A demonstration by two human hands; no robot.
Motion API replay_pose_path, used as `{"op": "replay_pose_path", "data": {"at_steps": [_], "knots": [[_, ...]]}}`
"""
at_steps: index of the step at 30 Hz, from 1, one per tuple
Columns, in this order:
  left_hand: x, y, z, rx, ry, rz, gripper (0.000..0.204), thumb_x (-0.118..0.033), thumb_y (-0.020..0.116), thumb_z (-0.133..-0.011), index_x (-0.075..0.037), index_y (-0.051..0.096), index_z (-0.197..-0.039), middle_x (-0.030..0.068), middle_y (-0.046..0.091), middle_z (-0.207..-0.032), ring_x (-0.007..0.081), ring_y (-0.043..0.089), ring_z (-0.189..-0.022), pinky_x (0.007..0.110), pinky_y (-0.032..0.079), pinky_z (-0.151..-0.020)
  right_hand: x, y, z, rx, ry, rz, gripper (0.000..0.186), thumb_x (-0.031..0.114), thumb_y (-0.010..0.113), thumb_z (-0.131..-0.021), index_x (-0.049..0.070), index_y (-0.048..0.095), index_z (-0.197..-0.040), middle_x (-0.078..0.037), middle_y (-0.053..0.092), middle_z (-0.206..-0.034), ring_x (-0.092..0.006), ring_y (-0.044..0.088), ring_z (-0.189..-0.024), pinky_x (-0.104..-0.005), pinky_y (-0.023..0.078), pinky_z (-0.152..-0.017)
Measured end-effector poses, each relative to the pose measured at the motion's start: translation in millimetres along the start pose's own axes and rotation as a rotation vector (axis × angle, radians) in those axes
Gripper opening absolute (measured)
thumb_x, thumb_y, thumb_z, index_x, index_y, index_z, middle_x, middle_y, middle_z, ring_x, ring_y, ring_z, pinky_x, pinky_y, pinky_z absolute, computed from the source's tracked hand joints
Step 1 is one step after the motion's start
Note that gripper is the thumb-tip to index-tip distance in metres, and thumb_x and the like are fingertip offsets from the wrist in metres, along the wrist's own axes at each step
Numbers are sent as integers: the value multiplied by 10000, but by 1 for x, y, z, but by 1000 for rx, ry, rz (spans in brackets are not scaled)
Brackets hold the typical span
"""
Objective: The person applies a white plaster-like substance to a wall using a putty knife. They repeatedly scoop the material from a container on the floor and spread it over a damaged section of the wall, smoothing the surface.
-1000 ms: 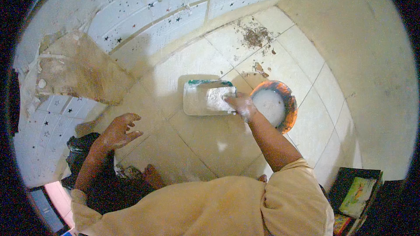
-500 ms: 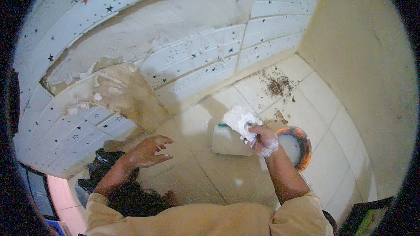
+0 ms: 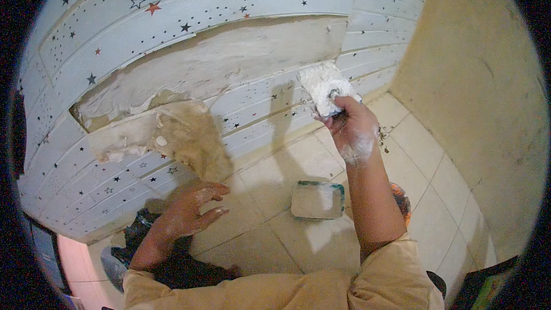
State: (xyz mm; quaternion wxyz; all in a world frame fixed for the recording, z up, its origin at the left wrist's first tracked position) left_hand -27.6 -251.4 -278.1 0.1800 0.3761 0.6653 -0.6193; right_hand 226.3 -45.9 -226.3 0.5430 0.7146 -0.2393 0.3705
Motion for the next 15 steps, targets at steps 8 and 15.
{"op": "replay_pose_path", "data": {"at_steps": [8,15], "knots": [[-49,-98,-52,-632,-15,924,388,-102,606,-838,43,469,-1171,149,550,-1110,272,572,-940,400,487,-837,-20,0,6,97,170,-222,353,49,458,-861,-104,437,-1179,-206,584,-1084,-301,638,-870,-401,591,-705],[-38,-157,-83,-726,-32,1257,504,-175,587,-849,66,346,-1221,217,437,-1114,327,496,-1053,480,450,-927,-30,14,1,50,155,-205,385,52,471,-853,-101,428,-1203,-214,576,-1112,-328,638,-876,-396,586,-699]]}}
Point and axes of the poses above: each hand's wrist, its own z-axis away from the middle knuckle, its own y-axis out of the palm, x = y × z, the point moved 4 cm from there along -z, towards the middle knuckle
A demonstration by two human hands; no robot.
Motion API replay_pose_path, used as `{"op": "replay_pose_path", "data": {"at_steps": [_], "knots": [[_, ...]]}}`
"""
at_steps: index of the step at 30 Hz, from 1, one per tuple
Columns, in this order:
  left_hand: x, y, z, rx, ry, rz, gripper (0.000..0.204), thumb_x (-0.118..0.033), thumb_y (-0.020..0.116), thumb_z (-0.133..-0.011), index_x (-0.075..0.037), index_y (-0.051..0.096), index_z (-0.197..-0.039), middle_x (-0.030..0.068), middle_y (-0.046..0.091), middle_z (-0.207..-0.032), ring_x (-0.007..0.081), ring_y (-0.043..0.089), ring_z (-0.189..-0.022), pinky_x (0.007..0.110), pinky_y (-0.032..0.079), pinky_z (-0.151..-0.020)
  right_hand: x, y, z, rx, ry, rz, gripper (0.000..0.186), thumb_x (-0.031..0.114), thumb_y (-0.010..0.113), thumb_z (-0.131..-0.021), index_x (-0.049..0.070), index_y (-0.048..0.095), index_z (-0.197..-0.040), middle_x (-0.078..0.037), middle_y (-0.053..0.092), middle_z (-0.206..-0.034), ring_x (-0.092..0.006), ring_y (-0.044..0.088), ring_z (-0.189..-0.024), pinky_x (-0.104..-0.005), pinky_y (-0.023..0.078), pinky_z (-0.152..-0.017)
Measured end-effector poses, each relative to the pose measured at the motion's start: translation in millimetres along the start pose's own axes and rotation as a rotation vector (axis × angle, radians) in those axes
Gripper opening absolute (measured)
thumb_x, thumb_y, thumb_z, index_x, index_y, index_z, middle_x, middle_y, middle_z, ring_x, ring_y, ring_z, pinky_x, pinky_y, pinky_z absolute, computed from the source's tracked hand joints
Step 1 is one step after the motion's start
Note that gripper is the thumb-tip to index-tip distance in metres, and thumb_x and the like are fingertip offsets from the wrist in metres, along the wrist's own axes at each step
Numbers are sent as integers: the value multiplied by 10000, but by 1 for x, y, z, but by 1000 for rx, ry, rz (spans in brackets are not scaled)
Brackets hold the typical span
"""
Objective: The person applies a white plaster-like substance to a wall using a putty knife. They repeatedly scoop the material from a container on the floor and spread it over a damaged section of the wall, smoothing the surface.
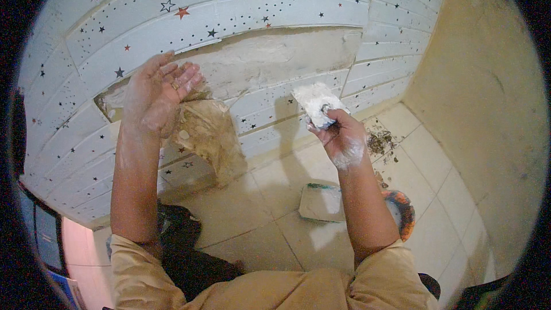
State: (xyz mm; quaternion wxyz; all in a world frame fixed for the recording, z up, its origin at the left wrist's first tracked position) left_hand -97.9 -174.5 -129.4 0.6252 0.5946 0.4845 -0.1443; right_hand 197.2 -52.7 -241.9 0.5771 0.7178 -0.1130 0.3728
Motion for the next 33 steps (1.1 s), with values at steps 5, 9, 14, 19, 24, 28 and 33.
{"op": "replay_pose_path", "data": {"at_steps": [5,9,14,19,24,28,33], "knots": [[-7,17,-6,-127,-37,5,617,-195,622,-816,96,285,-1243,226,397,-1139,333,447,-1091,505,362,-986,-8,10,-10,66,32,-18,387,59,473,-864,-92,425,-1217,-207,554,-1155,-310,615,-963,-410,581,-750],[-7,19,-8,-138,-40,99,670,-228,664,-792,83,288,-1251,235,340,-1207,333,367,-1173,523,255,-1046,-15,29,-20,102,102,-97,383,57,472,-871,-82,423,-1225,-204,544,-1174,-320,598,-1002,-439,549,-806],[-13,28,-12,-32,118,94,614,-246,637,-821,66,347,-1263,187,413,-1193,299,430,-1118,481,333,-989,-10,52,-35,190,101,-112,343,52,479,-869,-77,442,-1185,-198,556,-1136,-317,603,-967,-435,538,-808],[-42,57,-4,174,542,-264,472,-247,569,-885,20,481,-1264,197,475,-1264,304,507,-1104,416,440,-908,-7,73,-52,163,-110,59,278,45,511,-846,-76,503,-1096,-170,592,-1009,-283,623,-864,-377,545,-759],[-61,70,-25,113,698,-994,567,-346,615,-849,50,516,-1243,145,558,-1251,189,484,-1174,384,356,-1004,-3,87,-59,-134,-529,382,227,50,537,-829,-103,536,-997,-150,608,-921,-257,623,-760,-311,502,-689],[-71,62,-40,-32,954,-1675,485,-300,618,-815,-12,571,-1202,155,559,-1247,262,493,-1175,387,353,-1016,0,80,-80,-288,-872,727,279,90,560,-825,-118,513,-1005,-184,597,-884,-309,597,-771,-357,468,-715],[-90,46,-41,74,1543,-1922,366,-212,608,-761,-74,648,-1098,132,615,-1154,349,534,-1083,438,387,-971,4,98,-88,-683,-1093,1320,317,88,551,-808,-111,515,-1053,-242,533,-930,-385,548,-878,-432,441,-795]]}}
Point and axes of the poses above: each hand's wrist, its own z-axis away from the middle knuckle, its own y-axis out of the palm, x = y × z, the point moved 4 cm from there along -z, towards the middle knuckle
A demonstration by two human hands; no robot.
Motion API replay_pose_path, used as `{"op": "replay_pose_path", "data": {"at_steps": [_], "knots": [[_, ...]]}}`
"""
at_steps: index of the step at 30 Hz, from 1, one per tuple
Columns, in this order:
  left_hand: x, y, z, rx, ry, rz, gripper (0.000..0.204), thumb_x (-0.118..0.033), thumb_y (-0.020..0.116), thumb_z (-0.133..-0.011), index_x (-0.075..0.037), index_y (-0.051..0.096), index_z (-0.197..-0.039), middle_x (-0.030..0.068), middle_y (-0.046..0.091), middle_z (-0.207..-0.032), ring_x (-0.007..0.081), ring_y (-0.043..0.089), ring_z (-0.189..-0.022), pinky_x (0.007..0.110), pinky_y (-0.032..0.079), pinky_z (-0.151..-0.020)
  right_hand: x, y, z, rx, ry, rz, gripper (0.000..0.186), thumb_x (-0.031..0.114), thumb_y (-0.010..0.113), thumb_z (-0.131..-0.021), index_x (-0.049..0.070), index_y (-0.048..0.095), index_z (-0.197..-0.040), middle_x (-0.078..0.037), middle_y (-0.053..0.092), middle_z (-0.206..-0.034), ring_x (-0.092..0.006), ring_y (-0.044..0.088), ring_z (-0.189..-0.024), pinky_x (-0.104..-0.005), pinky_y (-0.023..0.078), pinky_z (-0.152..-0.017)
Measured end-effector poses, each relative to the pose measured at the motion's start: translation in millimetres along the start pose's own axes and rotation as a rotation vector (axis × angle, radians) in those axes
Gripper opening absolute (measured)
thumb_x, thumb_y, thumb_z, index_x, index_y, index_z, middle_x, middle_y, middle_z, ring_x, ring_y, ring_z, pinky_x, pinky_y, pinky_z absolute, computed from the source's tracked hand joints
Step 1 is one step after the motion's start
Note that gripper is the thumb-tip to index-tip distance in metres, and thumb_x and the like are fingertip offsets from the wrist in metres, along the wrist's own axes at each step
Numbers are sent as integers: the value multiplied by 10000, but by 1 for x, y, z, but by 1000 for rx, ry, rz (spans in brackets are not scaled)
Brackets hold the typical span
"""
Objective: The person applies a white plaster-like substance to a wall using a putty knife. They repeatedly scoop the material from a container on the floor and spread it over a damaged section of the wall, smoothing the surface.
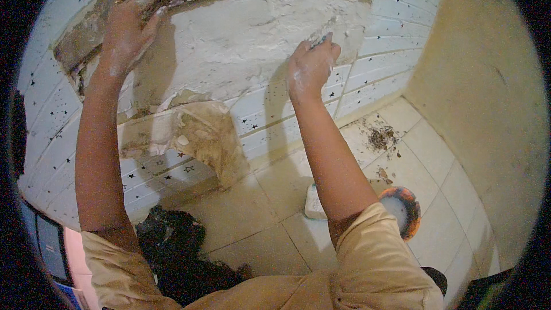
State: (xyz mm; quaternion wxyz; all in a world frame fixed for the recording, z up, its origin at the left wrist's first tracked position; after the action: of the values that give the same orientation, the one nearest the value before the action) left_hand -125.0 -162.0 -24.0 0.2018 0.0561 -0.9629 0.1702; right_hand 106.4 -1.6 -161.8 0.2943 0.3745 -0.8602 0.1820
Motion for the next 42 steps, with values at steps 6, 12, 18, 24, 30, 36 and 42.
{"op": "replay_pose_path", "data": {"at_steps": [6,12,18,24,30,36,42], "knots": [[13,11,7,135,-34,-53,425,-192,655,-760,-121,611,-1176,10,512,-1339,302,443,-1205,392,323,-1057,17,43,-7,129,-162,224,356,76,552,-796,-117,492,-1090,-248,512,-1017,-394,544,-910,-453,459,-810],[-24,-23,-1,159,-79,211,461,-217,731,-670,-23,627,-1074,215,516,-1252,337,423,-1210,448,309,-1022,49,84,10,219,-267,261,300,94,603,-731,-92,555,-962,-234,533,-949,-348,573,-822,-401,497,-709],[15,11,13,150,-112,43,439,-176,660,-754,-118,612,-1187,5,513,-1342,281,400,-1235,387,281,-1080,83,71,34,124,-361,175,288,45,577,-714,-113,548,-952,-228,518,-916,-327,570,-810,-372,497,-682],[10,10,15,98,-36,29,458,-161,662,-744,-119,608,-1197,8,508,-1347,285,394,-1237,389,266,-1088,101,49,84,207,-655,59,417,6,565,-687,-165,493,-1060,-223,496,-902,-339,546,-808,-377,482,-708],[10,8,16,114,-33,94,460,-193,639,-753,-83,596,-1197,16,484,-1370,294,364,-1277,390,243,-1100,95,-5,63,294,-723,-259,496,2,568,-668,-100,506,-1150,-206,495,-921,-339,528,-830,-398,476,-697],[8,10,17,109,-30,96,473,-254,622,-767,-74,589,-1204,5,482,-1373,293,329,-1302,407,221,-1108,16,-17,-17,688,105,-662,348,16,613,-756,-62,549,-1089,-140,612,-977,-253,620,-811,-368,517,-618],[9,10,19,166,-125,127,460,-177,638,-772,-90,585,-1221,-2,476,-1379,279,325,-1304,402,223,-1113,-6,12,-42,874,400,-1063,174,29,638,-798,-46,615,-953,-101,638,-838,-177,612,-710,-319,549,-642]]}}
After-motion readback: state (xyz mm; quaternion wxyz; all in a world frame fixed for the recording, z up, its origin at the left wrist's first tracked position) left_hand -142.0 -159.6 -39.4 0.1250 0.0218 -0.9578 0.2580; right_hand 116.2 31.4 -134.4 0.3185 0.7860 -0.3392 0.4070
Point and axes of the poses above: each hand's wrist, its own z-axis away from the middle knuckle, its own y-axis out of the palm, x = y × z, the point moved 4 cm from there along -z, towards the middle knuckle
